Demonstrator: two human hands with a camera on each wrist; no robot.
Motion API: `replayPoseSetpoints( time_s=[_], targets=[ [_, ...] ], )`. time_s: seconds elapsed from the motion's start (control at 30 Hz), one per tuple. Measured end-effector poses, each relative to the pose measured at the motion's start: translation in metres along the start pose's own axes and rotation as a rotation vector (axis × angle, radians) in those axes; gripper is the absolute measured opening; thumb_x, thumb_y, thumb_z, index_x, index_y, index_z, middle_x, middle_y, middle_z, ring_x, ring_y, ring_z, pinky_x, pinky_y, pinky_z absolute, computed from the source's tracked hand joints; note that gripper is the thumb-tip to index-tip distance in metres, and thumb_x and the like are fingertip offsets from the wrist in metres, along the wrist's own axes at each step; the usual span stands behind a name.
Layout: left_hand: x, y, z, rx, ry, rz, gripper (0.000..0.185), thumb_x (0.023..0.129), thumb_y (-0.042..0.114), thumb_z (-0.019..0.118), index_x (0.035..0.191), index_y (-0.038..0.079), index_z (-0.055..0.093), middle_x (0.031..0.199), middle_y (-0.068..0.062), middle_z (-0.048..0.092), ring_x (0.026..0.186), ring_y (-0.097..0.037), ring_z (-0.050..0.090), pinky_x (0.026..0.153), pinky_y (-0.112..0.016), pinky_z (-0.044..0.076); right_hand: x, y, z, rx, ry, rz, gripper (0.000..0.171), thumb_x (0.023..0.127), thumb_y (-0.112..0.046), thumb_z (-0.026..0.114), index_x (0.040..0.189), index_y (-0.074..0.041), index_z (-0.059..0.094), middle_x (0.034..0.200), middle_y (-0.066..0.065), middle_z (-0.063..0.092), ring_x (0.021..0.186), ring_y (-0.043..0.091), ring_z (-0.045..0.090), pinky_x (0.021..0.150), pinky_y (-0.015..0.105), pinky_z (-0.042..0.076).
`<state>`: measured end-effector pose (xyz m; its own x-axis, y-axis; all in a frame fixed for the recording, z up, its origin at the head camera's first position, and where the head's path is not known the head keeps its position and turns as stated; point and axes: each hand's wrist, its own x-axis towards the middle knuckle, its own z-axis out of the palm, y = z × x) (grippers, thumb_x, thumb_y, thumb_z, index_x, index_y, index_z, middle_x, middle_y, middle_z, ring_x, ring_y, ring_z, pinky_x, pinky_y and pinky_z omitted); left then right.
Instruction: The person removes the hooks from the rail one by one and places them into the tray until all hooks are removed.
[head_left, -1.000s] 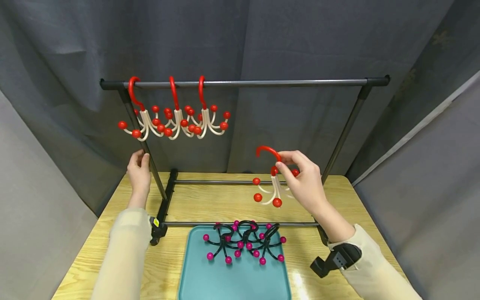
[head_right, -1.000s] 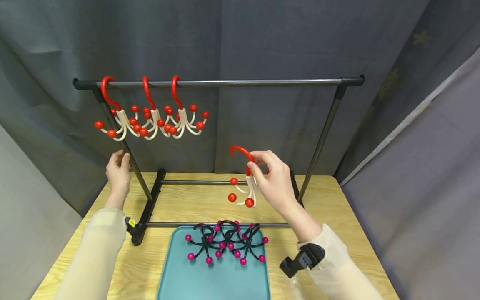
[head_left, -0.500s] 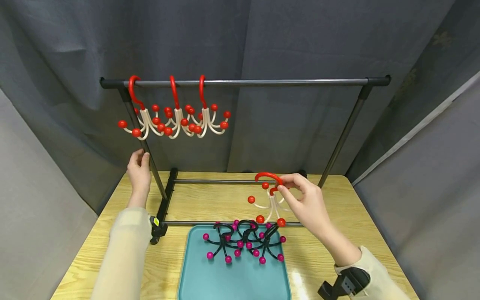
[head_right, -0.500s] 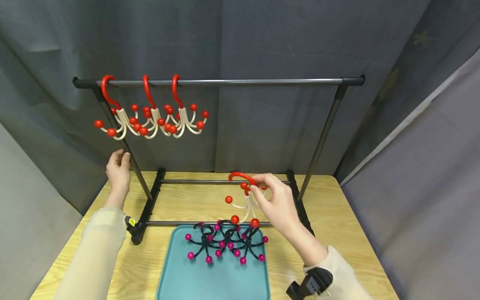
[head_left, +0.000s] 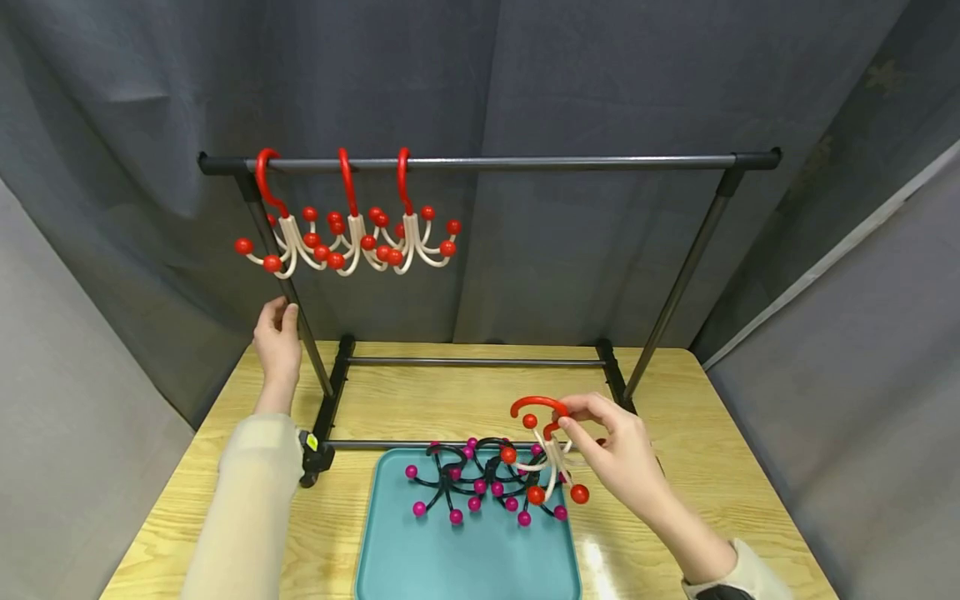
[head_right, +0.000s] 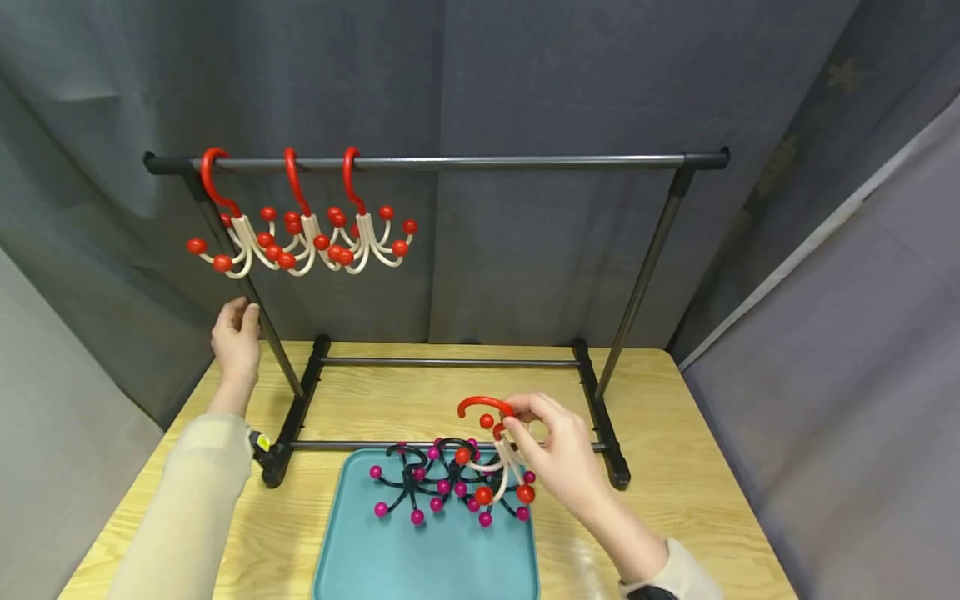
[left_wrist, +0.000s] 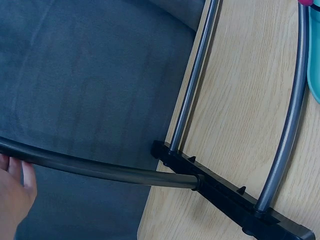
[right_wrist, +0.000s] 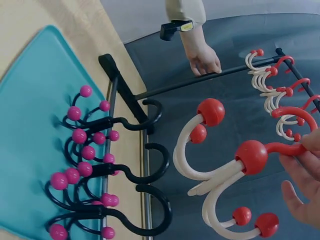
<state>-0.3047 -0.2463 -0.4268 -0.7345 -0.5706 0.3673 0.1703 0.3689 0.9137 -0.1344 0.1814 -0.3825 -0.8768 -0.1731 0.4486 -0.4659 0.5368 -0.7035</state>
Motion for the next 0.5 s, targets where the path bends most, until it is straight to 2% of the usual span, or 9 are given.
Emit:
replayPoseSetpoints(
  time_s=[0.13,0.23,0.37,0.5],
  targets=[
    [0.0,-0.001,0.0,0.0,-0.005,-0.002,0.034,0.093,0.029,0.05,0.118,0.007,0.056,0.109,-0.013,0.059,0.091,-0.012,0.049,0.078,-0.023,0.037,-0.009,0.001,0.003,0.034,-0.069,0.049,0.015,0.085,-0.016,0.064,0.099,-0.02,0.063,0.091,-0.005,0.065,0.082,0.005,0.06,0.054,0.024,0.05],
    [-0.001,-0.001,0.0,0.001,-0.009,0.0,0.035,0.093,0.029,0.05,0.119,0.007,0.056,0.109,-0.013,0.059,0.091,-0.012,0.049,0.078,-0.024,0.037,-0.015,0.003,0.006,0.07,-0.124,0.078,0.014,0.085,-0.02,0.063,0.099,-0.018,0.063,0.092,-0.003,0.065,0.081,0.005,0.06,0.056,0.024,0.051],
    [-0.001,0.0,0.0,-0.004,-0.007,-0.002,0.035,0.093,0.029,0.05,0.119,0.007,0.056,0.109,-0.013,0.059,0.09,-0.011,0.048,0.077,-0.022,0.037,-0.024,0.007,0.011,0.081,-0.164,0.057,0.012,0.085,-0.02,0.064,0.096,-0.019,0.064,0.091,-0.003,0.065,0.082,0.005,0.059,0.061,0.024,0.051],
    [0.0,-0.001,0.001,0.01,-0.006,-0.007,0.035,0.093,0.03,0.049,0.119,0.008,0.056,0.109,-0.013,0.058,0.09,-0.012,0.047,0.076,-0.023,0.036,-0.032,0.009,0.016,0.071,-0.189,0.046,0.013,0.083,-0.019,0.066,0.093,-0.025,0.063,0.088,-0.008,0.064,0.08,0.003,0.058,0.069,0.024,0.05]
  ],
)
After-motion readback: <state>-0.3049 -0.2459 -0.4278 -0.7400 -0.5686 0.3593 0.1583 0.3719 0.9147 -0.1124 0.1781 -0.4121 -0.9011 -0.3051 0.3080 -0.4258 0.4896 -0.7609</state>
